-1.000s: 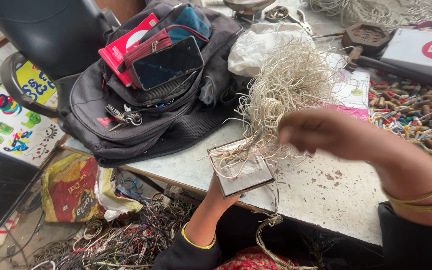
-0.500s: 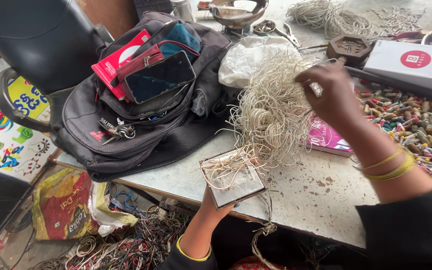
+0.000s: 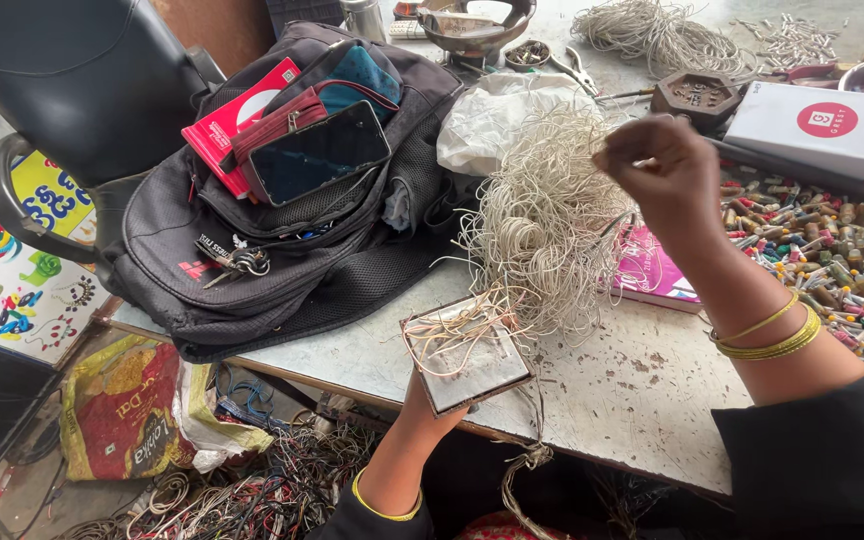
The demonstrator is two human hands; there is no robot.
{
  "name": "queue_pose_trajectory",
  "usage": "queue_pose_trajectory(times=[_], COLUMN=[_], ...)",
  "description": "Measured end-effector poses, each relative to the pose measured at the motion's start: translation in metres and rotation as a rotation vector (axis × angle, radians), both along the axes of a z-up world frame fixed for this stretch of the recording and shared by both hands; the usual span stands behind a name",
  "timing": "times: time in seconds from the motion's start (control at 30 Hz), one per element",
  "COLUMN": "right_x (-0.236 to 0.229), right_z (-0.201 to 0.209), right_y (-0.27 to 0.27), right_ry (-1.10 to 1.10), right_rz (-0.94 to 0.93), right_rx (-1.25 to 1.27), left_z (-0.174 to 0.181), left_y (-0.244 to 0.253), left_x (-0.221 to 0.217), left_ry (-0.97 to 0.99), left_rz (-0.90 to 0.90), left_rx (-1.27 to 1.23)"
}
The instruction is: The person sits at a cluttered workbench and repeatedly picks up individual strands of white wire from a large pile. They straighten each strand and place it onto a small square board held in their left hand. The process is repetitive, focusing on organizing the wires one by one.
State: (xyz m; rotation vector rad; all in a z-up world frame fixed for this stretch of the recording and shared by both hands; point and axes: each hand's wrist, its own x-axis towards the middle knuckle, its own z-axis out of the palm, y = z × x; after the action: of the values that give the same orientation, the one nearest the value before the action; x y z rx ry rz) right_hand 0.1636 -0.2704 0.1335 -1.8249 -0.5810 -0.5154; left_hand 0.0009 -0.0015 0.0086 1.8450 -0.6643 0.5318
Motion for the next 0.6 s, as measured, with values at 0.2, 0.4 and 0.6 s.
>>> queue_pose_trajectory(times=[0.2, 0.4, 0.6], right_x=[-0.033, -0.114, -0.167], right_z=[0.038, 0.087, 0.076], right_y=[-0.01, 0.002, 0.063], right_ry=[-0.165, -0.242, -0.36], right_rz=[0.19, 0.303, 0.572], right_rx=[0.492, 0.038, -0.638], left_z=[-0.003, -0.017, -0.014], left_y=[0.002, 0.006, 0.002], left_x=[0.001, 0.005, 0.002], left_ry=[-0.029, -0.159, -0.057], left_rz=[-0.02, 0.097, 0.03], left_rx=[-0.001, 0.187, 0.069])
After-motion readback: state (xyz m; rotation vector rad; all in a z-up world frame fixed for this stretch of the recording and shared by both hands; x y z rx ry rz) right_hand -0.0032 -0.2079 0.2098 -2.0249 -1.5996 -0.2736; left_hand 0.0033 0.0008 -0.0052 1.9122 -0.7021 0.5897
